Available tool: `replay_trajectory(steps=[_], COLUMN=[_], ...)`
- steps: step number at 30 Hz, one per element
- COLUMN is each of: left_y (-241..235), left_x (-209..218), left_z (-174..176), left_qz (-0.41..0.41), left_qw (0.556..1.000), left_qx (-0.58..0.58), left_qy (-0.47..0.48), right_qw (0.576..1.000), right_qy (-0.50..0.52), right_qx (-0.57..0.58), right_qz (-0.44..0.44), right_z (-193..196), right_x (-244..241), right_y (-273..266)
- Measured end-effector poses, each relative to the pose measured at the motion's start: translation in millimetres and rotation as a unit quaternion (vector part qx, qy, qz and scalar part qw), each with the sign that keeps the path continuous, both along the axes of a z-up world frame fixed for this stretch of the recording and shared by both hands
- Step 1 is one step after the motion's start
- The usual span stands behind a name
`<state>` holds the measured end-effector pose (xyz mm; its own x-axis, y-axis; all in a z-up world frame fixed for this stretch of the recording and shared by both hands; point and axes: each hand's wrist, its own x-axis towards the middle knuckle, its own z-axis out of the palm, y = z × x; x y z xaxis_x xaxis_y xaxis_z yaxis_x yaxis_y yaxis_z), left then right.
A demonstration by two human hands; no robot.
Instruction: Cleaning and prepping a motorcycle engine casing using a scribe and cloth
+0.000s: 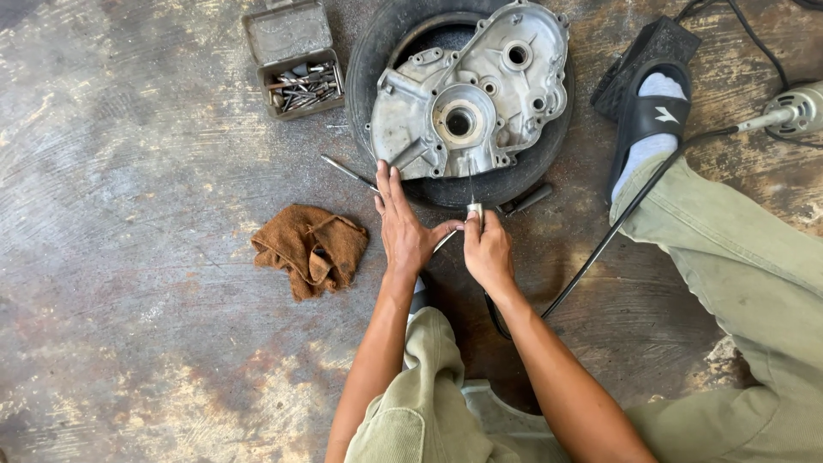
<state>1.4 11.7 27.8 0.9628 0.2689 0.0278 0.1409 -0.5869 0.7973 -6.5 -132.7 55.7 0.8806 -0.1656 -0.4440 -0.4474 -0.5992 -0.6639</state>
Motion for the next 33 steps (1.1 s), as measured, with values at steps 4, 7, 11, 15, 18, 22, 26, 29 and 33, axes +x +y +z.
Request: replay_trajectory(steps=[4, 7, 11, 15, 18, 22, 26, 29, 33], left_y=[-1, -1, -1, -1, -1, -1, -2, -1, -3], left_x=[-3, 0, -2, -1, -3, -1, -2, 1, 0], left_z=[-3, -2, -1, -1, 1, 2, 2, 2, 2], left_qz=[0.002, 0.003, 0.001, 0.001, 0.002, 0.004, 0.004, 0.005, 0.003], left_qw=[1.000, 1.000, 1.000, 1.000, 1.000, 1.000, 1.000, 1.000, 0.999], left_qx=[0.006, -0.003, 0.002, 0.004, -0.004, 0.002, -0.003, 0.001, 0.004], left_qy=[0.009, 0.006, 0.008, 0.007, 0.012, 0.008, 0.010, 0.015, 0.034], right_qw=[1.000, 1.000, 1.000, 1.000, 1.000, 1.000, 1.000, 1.000, 1.000], right_qy=[-0.006, -0.003, 0.003, -0.002, -0.002, -0.005, -0.003, -0.003, -0.007], right_qx=[0.008, -0.002, 0.008, 0.014, 0.000, 0.014, 0.004, 0.003, -0.005], right_qz=[0.017, 0.014, 0.004, -0.004, 0.014, 0.003, 0.005, 0.009, -0.002], right_z=[13, 4, 6, 0, 1, 2, 8, 7, -5], right_x=[0, 2, 2, 2, 1, 2, -1, 2, -1], right_y=[5, 1, 1, -1, -3, 0, 1, 1, -3])
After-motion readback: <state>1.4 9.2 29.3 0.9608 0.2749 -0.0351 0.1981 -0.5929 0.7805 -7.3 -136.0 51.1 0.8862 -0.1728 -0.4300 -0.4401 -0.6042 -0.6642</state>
